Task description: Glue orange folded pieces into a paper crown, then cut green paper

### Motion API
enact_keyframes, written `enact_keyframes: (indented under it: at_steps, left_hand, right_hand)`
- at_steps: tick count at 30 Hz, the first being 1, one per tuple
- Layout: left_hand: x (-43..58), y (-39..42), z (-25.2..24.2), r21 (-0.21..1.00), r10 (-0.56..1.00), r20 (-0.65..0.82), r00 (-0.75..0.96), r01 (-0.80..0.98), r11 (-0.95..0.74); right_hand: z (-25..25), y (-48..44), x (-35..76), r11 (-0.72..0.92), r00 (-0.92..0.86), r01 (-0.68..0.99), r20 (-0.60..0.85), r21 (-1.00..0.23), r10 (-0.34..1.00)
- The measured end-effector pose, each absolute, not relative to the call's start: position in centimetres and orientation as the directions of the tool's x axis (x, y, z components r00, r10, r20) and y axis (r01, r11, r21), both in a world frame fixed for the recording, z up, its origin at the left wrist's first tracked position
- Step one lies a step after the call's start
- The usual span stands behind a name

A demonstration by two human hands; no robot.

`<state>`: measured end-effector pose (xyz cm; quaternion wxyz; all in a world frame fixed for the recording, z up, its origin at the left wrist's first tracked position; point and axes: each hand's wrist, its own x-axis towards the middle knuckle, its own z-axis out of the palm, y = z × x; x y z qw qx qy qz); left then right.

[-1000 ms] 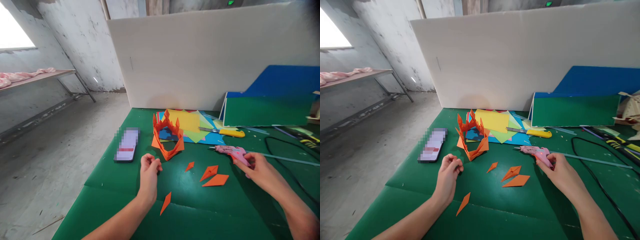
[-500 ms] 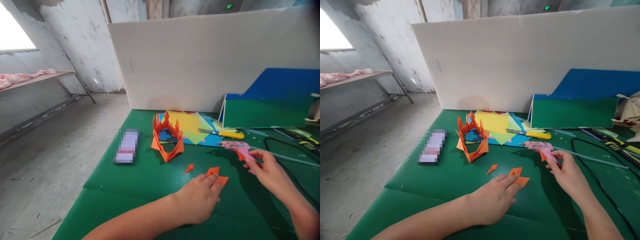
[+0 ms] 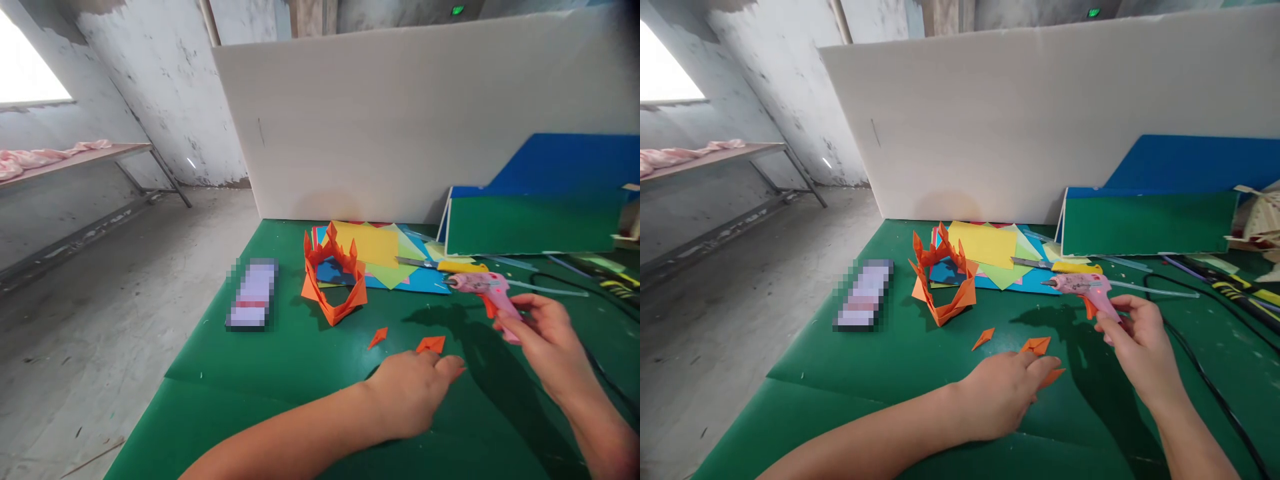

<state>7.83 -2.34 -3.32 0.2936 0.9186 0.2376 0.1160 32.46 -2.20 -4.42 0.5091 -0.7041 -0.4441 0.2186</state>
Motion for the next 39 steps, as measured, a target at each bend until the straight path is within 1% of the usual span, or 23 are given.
enact_keyframes:
  at_steps: [1, 2, 4, 5, 7, 8, 9, 11, 13, 19, 27, 34, 39]
  left_hand:
    - [7.6, -2.2, -3.1, 0.634, 0.525, 0.058, 0.849, 0.374, -0.676]
    - [7.4, -1.9, -2.7, 0.691, 0.579, 0.050, 0.813, 0.391, -0.608]
    - [6.8, -1.4, -1.8, 0.828, 0.700, -0.005, 0.714, 0.395, -0.397]
    - [6.4, -1.1, -1.3, 0.894, 0.754, -0.048, 0.655, 0.365, -0.260]
    - [5.6, -0.6, -0.2, 0.969, 0.815, -0.116, 0.568, 0.247, -0.034]
    - [5.1, -0.3, 0.4, 0.984, 0.829, -0.122, 0.546, 0.178, 0.027]
    - [4.6, -0.1, 1.0, 0.989, 0.846, -0.113, 0.521, 0.138, 0.047]
    - [3.6, 0.5, 2.1, 0.993, 0.886, -0.066, 0.459, 0.122, 0.011]
    - [2.7, 1.0, 2.8, 0.990, 0.910, -0.066, 0.410, 0.141, 0.008]
    - [1.9, 2.1, 3.1, 0.976, 0.925, -0.085, 0.372, 0.219, 0.001]
    - [2.2, 2.2, 3.0, 0.965, 0.912, -0.123, 0.390, 0.262, 0.018]
    - [1.9, 2.5, 3.1, 0.961, 0.912, -0.116, 0.392, 0.278, 0.003]
    - [1.8, 2.5, 3.3, 0.960, 0.912, -0.124, 0.391, 0.279, 0.011]
  right_hand:
    - [-4.2, -2.2, 32.2, -0.090, 0.506, 0.392, 0.133, -0.915, 0.852]
    - [-4.0, -2.2, 31.9, -0.097, 0.502, 0.389, 0.122, -0.916, 0.856]
    - [-3.9, -2.2, 31.5, -0.127, 0.508, 0.405, 0.107, -0.905, 0.855]
    - [-3.9, -2.2, 31.4, -0.146, 0.520, 0.419, 0.105, -0.896, 0.848]
    - [-4.0, -2.3, 31.1, -0.164, 0.543, 0.437, 0.114, -0.884, 0.832]
    - [-4.1, -2.3, 30.9, -0.159, 0.546, 0.439, 0.121, -0.884, 0.829]
    - [-4.1, -2.4, 30.6, -0.147, 0.543, 0.437, 0.130, -0.887, 0.830]
    - [-4.2, -2.6, 30.0, -0.112, 0.517, 0.433, 0.145, -0.895, 0.844]
    - [-4.2, -2.7, 29.3, -0.079, 0.481, 0.455, 0.170, -0.887, 0.860]
    - [-4.2, -3.1, 27.3, 0.009, 0.372, 0.576, 0.271, -0.818, 0.888]
    - [-3.3, -4.0, 25.7, -0.010, 0.345, 0.699, 0.325, -0.715, 0.880]
    - [-3.5, -4.3, 25.6, 0.001, 0.334, 0.711, 0.339, -0.703, 0.879]
    - [-3.6, -4.2, 25.6, 0.025, 0.312, 0.744, 0.380, -0.668, 0.871]
